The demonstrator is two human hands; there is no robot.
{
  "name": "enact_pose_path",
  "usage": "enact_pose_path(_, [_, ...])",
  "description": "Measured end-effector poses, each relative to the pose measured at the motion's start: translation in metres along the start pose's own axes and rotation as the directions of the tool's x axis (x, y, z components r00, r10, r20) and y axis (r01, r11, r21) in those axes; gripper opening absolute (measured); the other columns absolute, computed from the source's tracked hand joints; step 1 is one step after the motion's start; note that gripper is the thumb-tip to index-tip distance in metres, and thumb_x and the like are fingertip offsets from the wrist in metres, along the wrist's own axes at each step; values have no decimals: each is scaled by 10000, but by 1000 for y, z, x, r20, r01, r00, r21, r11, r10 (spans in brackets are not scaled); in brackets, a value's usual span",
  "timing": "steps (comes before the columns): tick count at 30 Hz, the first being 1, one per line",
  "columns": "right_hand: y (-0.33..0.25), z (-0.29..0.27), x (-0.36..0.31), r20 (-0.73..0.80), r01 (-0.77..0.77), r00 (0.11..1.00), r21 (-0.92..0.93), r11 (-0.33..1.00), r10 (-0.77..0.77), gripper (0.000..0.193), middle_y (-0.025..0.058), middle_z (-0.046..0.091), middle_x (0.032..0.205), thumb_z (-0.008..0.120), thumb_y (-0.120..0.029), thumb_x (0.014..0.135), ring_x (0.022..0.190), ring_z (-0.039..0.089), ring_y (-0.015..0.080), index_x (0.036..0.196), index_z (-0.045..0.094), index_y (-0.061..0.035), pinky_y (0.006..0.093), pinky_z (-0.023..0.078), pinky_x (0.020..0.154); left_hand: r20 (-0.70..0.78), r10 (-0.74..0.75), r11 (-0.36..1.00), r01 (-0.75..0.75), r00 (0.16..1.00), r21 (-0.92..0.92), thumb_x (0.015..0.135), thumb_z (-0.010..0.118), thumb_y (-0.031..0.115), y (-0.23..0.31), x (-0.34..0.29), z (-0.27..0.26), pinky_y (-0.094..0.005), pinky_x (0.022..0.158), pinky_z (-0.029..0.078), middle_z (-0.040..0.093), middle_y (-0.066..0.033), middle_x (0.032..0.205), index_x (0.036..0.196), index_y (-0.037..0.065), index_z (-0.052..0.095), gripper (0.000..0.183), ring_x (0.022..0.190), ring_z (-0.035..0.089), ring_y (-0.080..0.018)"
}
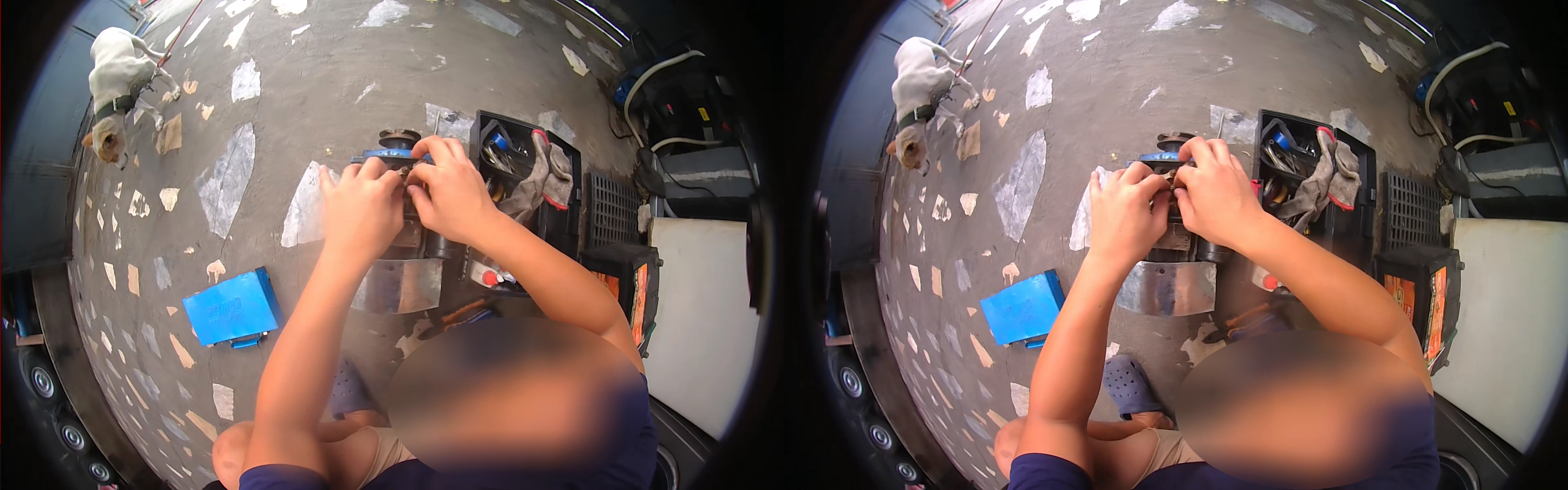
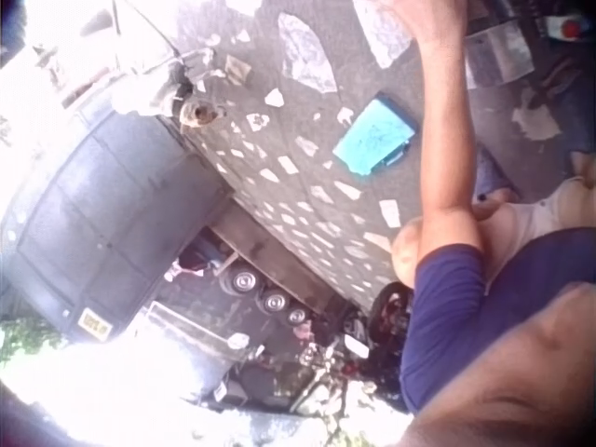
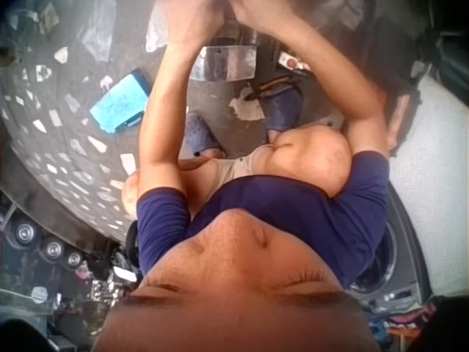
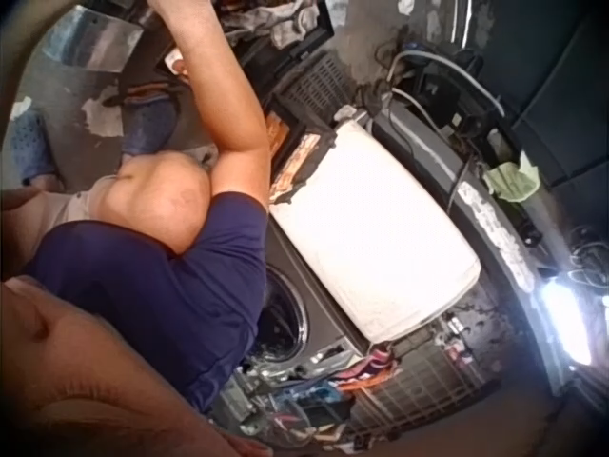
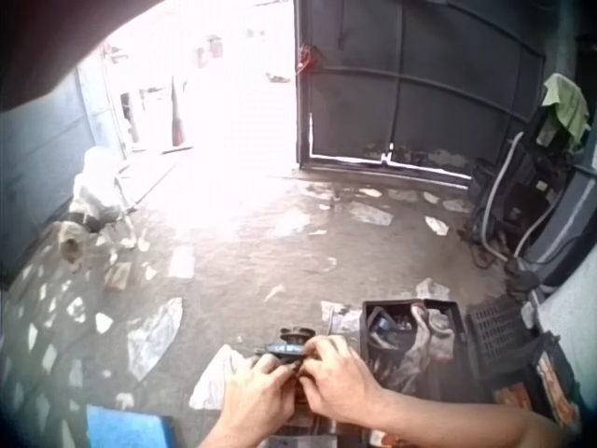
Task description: The recorder is seen repairing a motor while sitting on the floor in a garage or workshop area.
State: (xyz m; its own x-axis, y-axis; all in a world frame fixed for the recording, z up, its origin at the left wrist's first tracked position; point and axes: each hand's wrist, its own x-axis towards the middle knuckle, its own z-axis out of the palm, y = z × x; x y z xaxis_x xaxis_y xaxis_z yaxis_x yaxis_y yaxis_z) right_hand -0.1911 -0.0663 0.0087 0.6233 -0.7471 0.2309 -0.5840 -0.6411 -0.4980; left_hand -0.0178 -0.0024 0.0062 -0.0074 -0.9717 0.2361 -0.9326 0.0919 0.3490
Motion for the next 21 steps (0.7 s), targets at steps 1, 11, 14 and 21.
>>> enact_pose_path(1, [1, -2, -1, 4, 3, 1000, -3, 1000, -3, 120, 116, 615, 1276, 776, -120, 850, 1261, 560, 345, 919, 774, -23, 480, 511, 1049, -35, 34, 999, -34, 999, -8, 888, 777, 148, 1, -1, 3, -750, 1098, 422, 702, -36, 1040, 947, 119, 777, 65, 1045, 703, -305])
enact_pose_path(11, [1, 6, 0, -19, 21, 1000, -13, 1000, -21, 101, 144, 599, 1281, 749, -99, 855, 1283, 536, 365, 897, 744, -8, 505, 476, 1084, -197, 43, 975, -84, 980, -207, 853, 788, 83, -9, -6, 16, -475, 874, 507, 711, -72, 997, 961, 76, 760, 112, 951, 677, -320])
enact_pose_path(14, [2, 7, -2, -49, 29, 998, -18, 999, -30, 96, 152, 606, 1278, 747, -95, 851, 1296, 533, 371, 892, 737, -9, 507, 468, 1089, -213, 68, 980, -105, 975, -169, 863, 785, 88, -8, -6, 17, -497, 902, 506, 711, -70, 1003, 974, 81, 761, 113, 955, 677, -325])
enact_pose_path(21, [3, 14, -6, -168, 47, 985, 85, 995, -32, 98, 164, 620, 1327, 749, -56, 791, 1314, 543, 394, 861, 718, 5, 510, 473, 1088, -228, 36, 989, -67, 973, -133, 900, 776, 102, -3, -13, 20, -544, 947, 487, 702, -74, 1032, 998, 91, 753, 101, 988, 671, -328])
